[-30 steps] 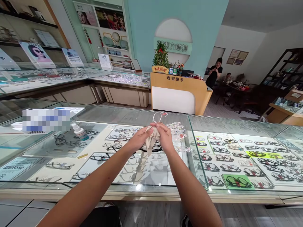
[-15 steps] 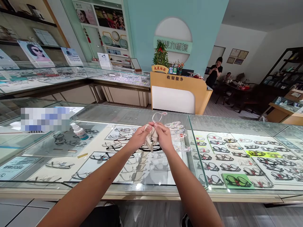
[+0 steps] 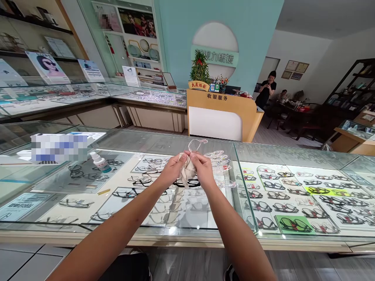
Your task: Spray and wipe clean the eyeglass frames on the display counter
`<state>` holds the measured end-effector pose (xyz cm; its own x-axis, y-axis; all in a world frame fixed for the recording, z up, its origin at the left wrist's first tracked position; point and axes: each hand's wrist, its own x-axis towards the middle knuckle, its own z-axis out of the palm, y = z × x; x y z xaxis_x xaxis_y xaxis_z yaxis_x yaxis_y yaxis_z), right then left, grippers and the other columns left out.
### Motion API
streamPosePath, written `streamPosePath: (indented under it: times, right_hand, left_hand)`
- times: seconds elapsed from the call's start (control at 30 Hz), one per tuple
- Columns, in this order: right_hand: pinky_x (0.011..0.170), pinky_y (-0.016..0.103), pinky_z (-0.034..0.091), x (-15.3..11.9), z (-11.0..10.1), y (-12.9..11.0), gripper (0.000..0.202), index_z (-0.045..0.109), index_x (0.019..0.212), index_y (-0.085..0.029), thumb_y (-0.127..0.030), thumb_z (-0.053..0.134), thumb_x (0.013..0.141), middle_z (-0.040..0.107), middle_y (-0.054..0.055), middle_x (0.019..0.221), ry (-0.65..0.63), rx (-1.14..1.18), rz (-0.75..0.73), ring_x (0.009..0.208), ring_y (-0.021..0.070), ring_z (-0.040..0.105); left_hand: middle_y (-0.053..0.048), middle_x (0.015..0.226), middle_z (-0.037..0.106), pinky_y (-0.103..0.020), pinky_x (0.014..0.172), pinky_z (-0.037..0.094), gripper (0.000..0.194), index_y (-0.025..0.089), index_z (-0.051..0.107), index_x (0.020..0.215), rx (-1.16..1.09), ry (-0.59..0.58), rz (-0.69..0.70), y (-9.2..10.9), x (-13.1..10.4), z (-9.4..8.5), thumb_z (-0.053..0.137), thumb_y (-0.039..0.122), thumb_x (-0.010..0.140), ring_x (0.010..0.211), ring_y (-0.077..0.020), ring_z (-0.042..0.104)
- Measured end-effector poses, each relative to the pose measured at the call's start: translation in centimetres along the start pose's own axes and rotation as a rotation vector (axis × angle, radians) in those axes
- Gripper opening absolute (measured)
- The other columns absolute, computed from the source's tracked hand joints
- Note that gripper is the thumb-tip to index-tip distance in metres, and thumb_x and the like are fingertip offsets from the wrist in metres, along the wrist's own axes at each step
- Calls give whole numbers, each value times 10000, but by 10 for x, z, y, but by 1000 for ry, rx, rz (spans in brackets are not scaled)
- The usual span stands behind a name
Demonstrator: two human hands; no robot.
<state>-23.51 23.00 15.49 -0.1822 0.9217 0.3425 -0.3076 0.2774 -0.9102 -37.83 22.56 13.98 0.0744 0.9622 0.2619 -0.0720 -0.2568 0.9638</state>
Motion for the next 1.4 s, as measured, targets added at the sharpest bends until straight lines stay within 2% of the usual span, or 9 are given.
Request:
streamPosePath:
  times: [0.13,0.27,0.4,0.53,0.67,0.87,1.17,1.23,1.4]
  right_hand:
    - [831,364,537,3,-5,4,353,870,1001,-264,-570,763,863,819,41,1038,48,55,62,923,242,695]
    - [782,346,547,5,-9,10,374,865,1011,-250,-574,791,839,830,45,997,84,136,105,858,233,718]
    - [797,344,564,2,-3,10,397,864,1016,-246,-585,806,818,829,51,1065,66,159,117,906,234,724]
    - [913,378,560,-1,3,7,367,870,1002,-259,-573,807,823,824,52,1106,28,119,90,1017,253,716]
    - [855,379,574,1,-1,6,396,869,1014,-250,-585,813,810,822,56,1101,50,109,102,979,258,719]
    - [799,371,578,4,-7,10,378,863,987,-248,-574,834,797,832,59,1045,88,208,141,911,253,741]
    - [936,391,555,1,-1,6,294,872,935,-269,-536,832,818,817,49,1153,17,124,62,1015,252,719]
    - [894,381,562,2,-3,6,305,873,937,-263,-538,841,809,820,52,1124,36,146,82,978,246,719]
    - [757,346,562,6,-10,7,366,869,961,-247,-574,841,801,824,47,977,73,184,143,827,216,716]
  left_hand:
    - [-3,755,616,-250,610,423,628,179,711,1128,-58,-73,-78,3,-2,-4,684,746,860,652,-146,546]
    - [-23,845,670,-256,715,472,591,187,704,1218,-49,-211,-68,7,-2,-7,780,634,839,787,-171,617]
    - [-9,830,658,-254,689,459,636,163,683,1243,-39,-111,-32,6,-2,-2,780,642,835,730,-148,574]
    - [-7,785,646,-256,669,447,655,150,714,1120,-27,48,5,5,-2,3,691,748,854,704,-144,547]
    - [2,744,628,-256,628,432,673,164,730,1093,-63,-1,-59,7,-2,0,683,783,834,661,-142,537]
    - [-28,877,693,-260,708,474,562,178,726,1184,-105,-190,-84,9,-5,-6,782,622,842,748,-152,599]
    - [-3,789,657,-247,690,449,619,161,737,1120,-68,26,-12,-2,1,1,693,725,869,725,-137,551]
    - [-7,783,660,-259,699,458,633,161,743,1116,-95,1,-42,0,0,0,693,738,861,726,-147,563]
    - [-22,829,689,-275,732,480,564,171,734,1165,-161,-188,-112,7,-5,-3,779,631,841,752,-166,614]
